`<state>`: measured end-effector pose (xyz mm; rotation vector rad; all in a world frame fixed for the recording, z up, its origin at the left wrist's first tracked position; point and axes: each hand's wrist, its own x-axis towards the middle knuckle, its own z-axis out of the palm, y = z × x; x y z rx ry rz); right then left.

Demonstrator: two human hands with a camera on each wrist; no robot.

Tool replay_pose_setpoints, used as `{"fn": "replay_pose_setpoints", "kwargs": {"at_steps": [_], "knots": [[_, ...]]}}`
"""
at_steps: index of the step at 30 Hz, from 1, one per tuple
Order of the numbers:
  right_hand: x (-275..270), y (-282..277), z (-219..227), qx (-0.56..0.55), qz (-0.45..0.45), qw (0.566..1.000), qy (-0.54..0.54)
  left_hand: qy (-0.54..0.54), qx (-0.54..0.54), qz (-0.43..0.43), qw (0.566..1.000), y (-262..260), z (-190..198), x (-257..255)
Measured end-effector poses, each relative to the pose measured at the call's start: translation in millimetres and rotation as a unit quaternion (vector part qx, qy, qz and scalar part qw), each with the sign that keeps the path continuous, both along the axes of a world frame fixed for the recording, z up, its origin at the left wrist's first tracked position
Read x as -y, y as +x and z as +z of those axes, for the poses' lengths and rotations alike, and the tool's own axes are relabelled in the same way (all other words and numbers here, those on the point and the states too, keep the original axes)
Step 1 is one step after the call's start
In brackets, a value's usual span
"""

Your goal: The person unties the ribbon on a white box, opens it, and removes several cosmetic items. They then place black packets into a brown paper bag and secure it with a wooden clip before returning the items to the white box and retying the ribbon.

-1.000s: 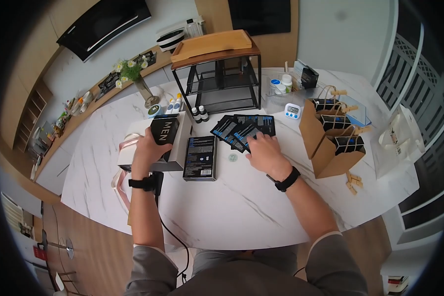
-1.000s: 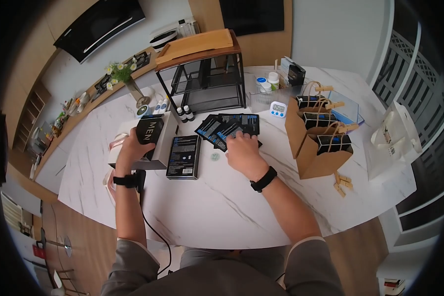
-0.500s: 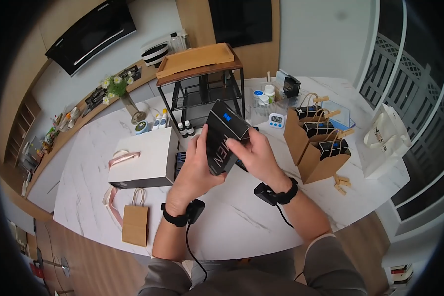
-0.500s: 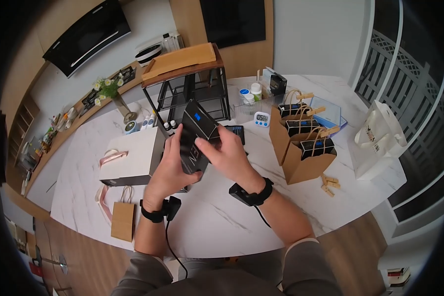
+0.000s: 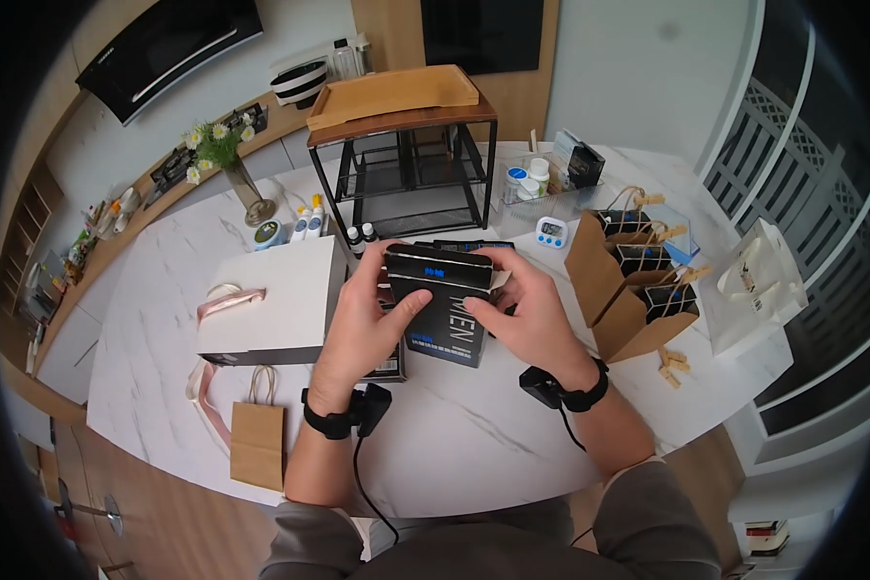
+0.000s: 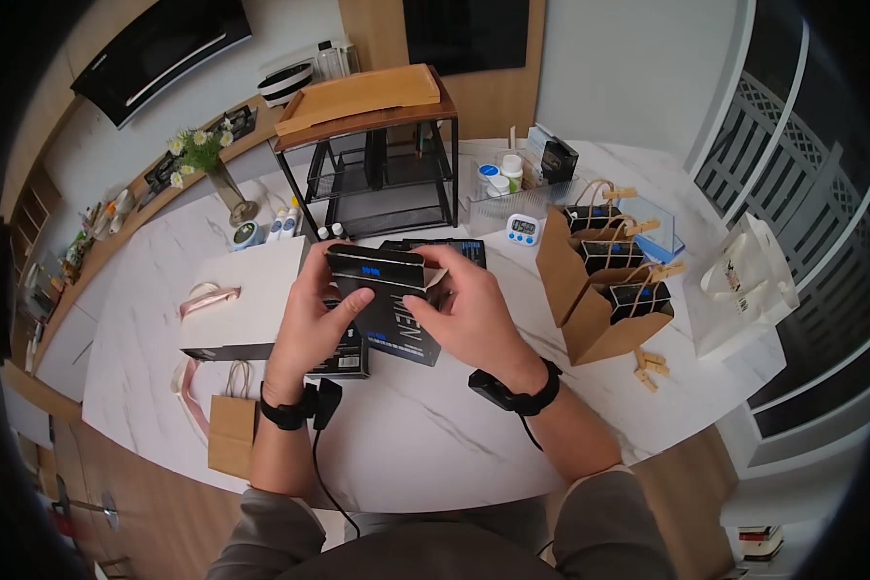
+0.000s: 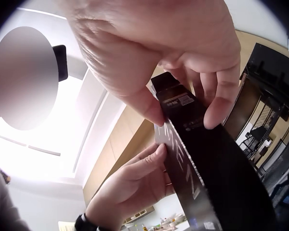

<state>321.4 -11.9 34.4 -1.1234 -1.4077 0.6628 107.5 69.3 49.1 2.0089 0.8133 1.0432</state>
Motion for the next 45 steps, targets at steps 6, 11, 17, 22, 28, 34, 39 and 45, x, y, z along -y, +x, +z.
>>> {"fn": "replay_pose_setpoints", "kwargs": {"at_steps": [6,11,17,22,28,34,39,45], "knots": [[-8,17,-4,0.068,0.004,0.997,0.024,-0.006,-0.007,-0.073,0.997,-3,9,8],[-7,26,-2,0.199,-0.082,0.974,0.073,0.03,-0.105,-0.054,0.993,1,11,9],[-6,31,-2,0.226,-0.118,0.962,0.093,0.057,-0.081,-0.071,0.993,5,5,8],[-9,31,2,0.246,-0.082,0.961,0.101,0.013,-0.059,-0.028,0.998,7,7,10],[-12,24,3,0.251,-0.104,0.946,0.177,0.049,-0.053,-0.028,0.997,-1,-1,2],[-6,28,9,0.412,-0.103,0.873,0.24,0.079,-0.087,-0.053,0.992,2,3,5],[-10,28,-3,0.454,-0.084,0.859,0.22,0.05,-0.15,-0.085,0.984,-1,5,6],[-13,31,-10,0.496,-0.122,0.84,0.185,0.029,-0.1,-0.168,0.98,-8,6,3]]}}
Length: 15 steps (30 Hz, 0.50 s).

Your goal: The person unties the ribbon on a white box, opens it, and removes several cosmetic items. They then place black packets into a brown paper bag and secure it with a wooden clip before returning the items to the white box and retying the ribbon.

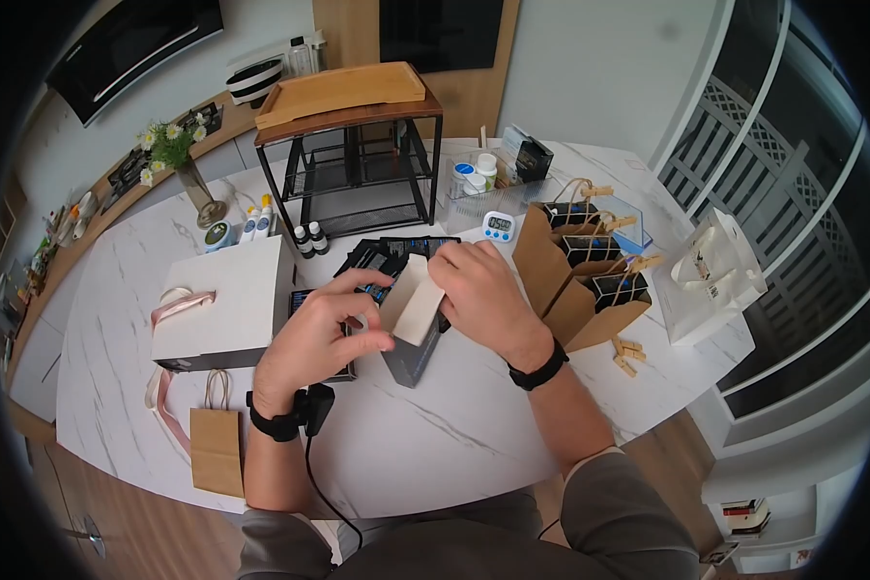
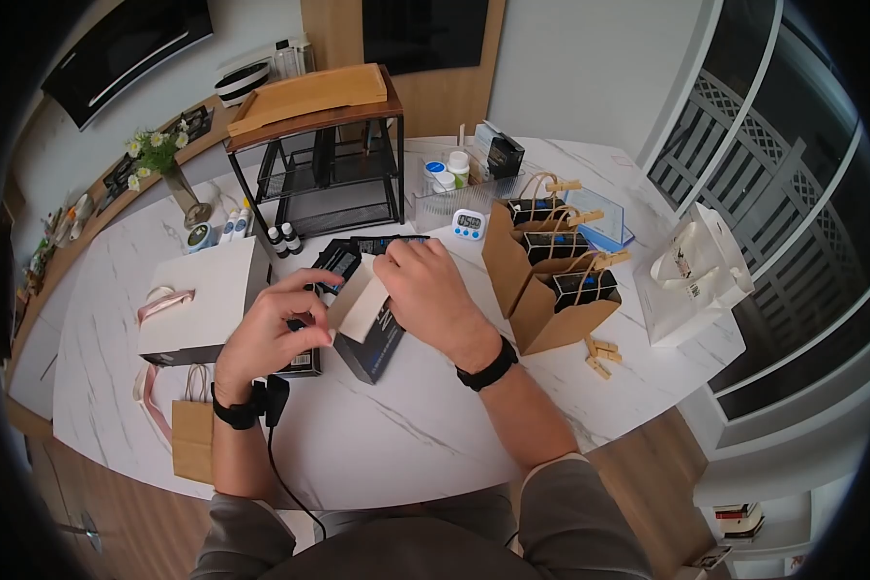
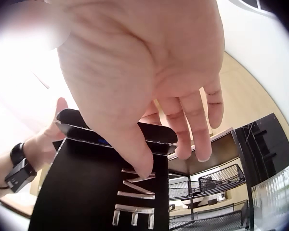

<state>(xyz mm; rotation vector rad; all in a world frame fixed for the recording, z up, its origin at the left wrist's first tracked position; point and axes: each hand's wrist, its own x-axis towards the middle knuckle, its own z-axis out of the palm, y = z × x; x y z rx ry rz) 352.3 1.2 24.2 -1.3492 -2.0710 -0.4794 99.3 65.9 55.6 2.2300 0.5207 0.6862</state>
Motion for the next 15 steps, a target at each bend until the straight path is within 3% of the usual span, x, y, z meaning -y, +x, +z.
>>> {"fn": "replay_pose_setpoints", "kwargs": {"at_steps": [11,15], "knots": [[-2,-4,-9,-0.005,-0.004,0.999,-0.054,0.023,-0.032,-0.09,0.995,2,0,1],[1,-4,-8,0.002,-0.01,0.997,-0.076,-0.019,-0.015,-0.097,0.995,6,-8,-5]]}}
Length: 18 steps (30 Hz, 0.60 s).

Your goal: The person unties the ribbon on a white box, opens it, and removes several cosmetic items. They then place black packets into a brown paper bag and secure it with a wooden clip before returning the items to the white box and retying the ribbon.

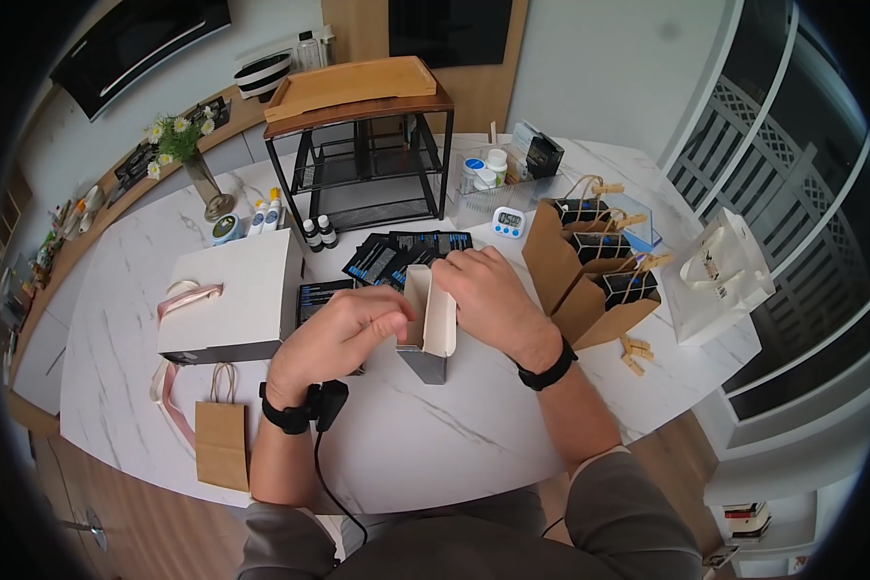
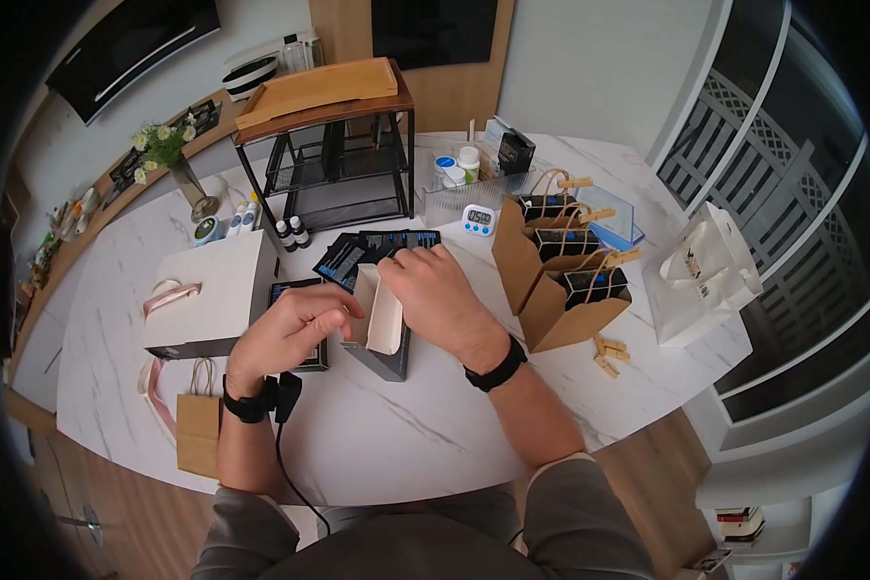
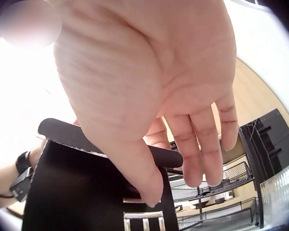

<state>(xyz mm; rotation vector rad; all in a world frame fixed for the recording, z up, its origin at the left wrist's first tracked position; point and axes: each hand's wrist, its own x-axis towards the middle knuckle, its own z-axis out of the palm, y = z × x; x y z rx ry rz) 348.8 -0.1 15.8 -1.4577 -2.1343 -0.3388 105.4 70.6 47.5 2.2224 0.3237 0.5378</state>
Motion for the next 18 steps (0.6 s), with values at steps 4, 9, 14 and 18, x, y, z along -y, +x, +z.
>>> {"fn": "replay_pose_setpoints", "kwargs": {"at_steps": [4,9,14,18], "knots": [[0,1,-1,-0.015,0.007,1.0,-0.006,-0.042,-0.047,0.087,0.994,7,1,6],[3,2,3,-0.018,0.006,1.0,-0.019,-0.003,0.003,0.109,0.994,19,-5,15],[5,2,4,-0.025,0.007,1.0,-0.015,0.084,-0.001,0.058,0.995,16,-21,-1],[4,4,4,-0.016,0.002,0.999,-0.028,0.057,-0.012,0.019,0.998,17,-25,-6]]}}
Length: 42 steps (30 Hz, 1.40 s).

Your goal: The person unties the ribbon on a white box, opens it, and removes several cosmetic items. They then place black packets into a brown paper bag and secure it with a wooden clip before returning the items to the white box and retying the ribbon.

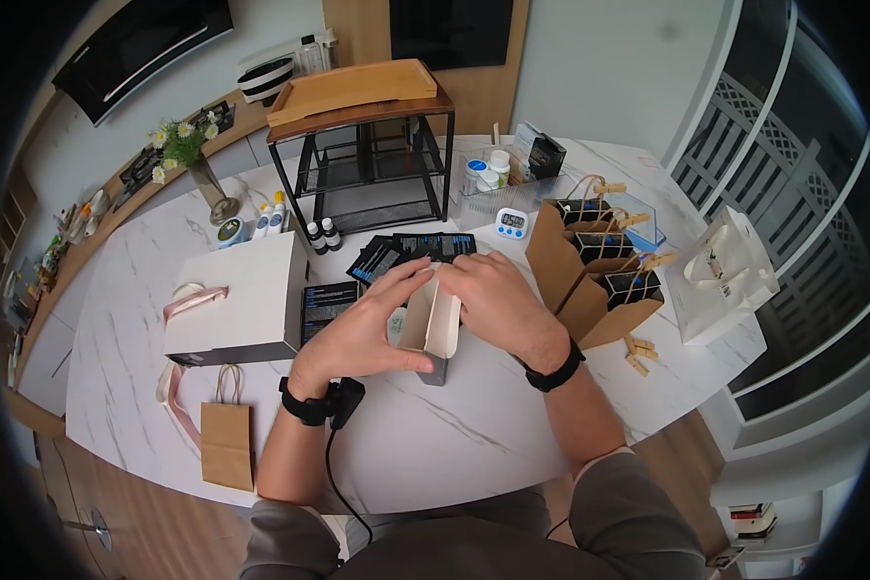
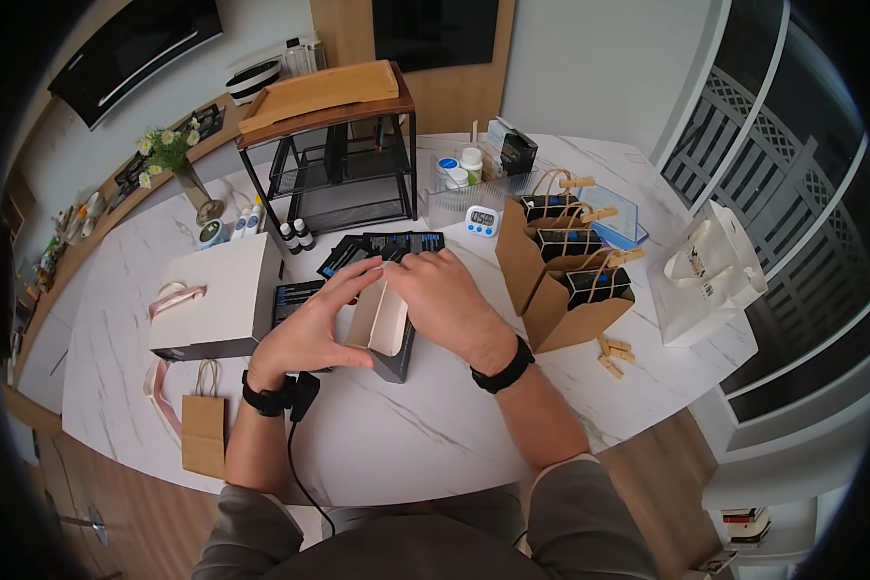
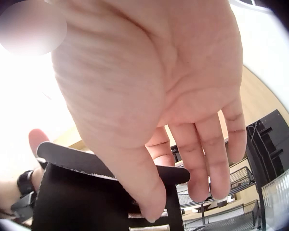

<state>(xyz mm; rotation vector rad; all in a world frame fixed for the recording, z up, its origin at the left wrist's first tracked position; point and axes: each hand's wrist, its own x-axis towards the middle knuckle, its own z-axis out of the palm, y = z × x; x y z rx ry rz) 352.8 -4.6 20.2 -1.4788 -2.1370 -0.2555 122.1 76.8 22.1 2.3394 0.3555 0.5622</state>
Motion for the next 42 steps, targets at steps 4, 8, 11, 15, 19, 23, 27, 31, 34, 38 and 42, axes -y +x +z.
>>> {"fn": "replay_pose_setpoints", "kwargs": {"at_steps": [4,8,11,15,19,23,27,31,34,38,42], "knots": [[5,2,10,-0.003,0.006,0.999,-0.041,-0.051,-0.014,-0.037,0.998,1,-3,-7],[6,4,15,-0.029,0.026,0.997,-0.065,-0.127,-0.048,-0.034,0.99,-5,0,-7],[6,9,14,-0.06,0.049,0.994,-0.081,-0.097,-0.037,-0.049,0.993,-3,-7,-10],[10,8,21,-0.112,0.071,0.979,-0.152,-0.132,-0.032,-0.039,0.99,-3,3,1],[14,6,26,-0.114,0.077,0.975,-0.175,-0.088,-0.059,-0.002,0.994,-1,12,13],[20,3,30,-0.108,0.095,0.97,-0.197,-0.009,-0.095,0.025,0.995,-3,22,26],[20,9,23,-0.122,0.107,0.966,-0.203,0.008,-0.099,0.012,0.995,-1,20,29],[-3,27,16,-0.189,-0.066,0.964,-0.176,0.006,-0.052,0.002,0.999,9,11,34],[-34,39,-35,-0.079,-0.171,0.981,-0.032,-0.005,-0.051,-0.019,0.999,18,12,46],[-55,34,-84,-0.032,-0.084,0.969,-0.229,0.039,-0.029,-0.05,0.998,24,2,57],[-65,12,-114,0.136,-0.143,0.913,-0.358,0.008,-0.059,-0.051,0.997,25,4,61]]}}
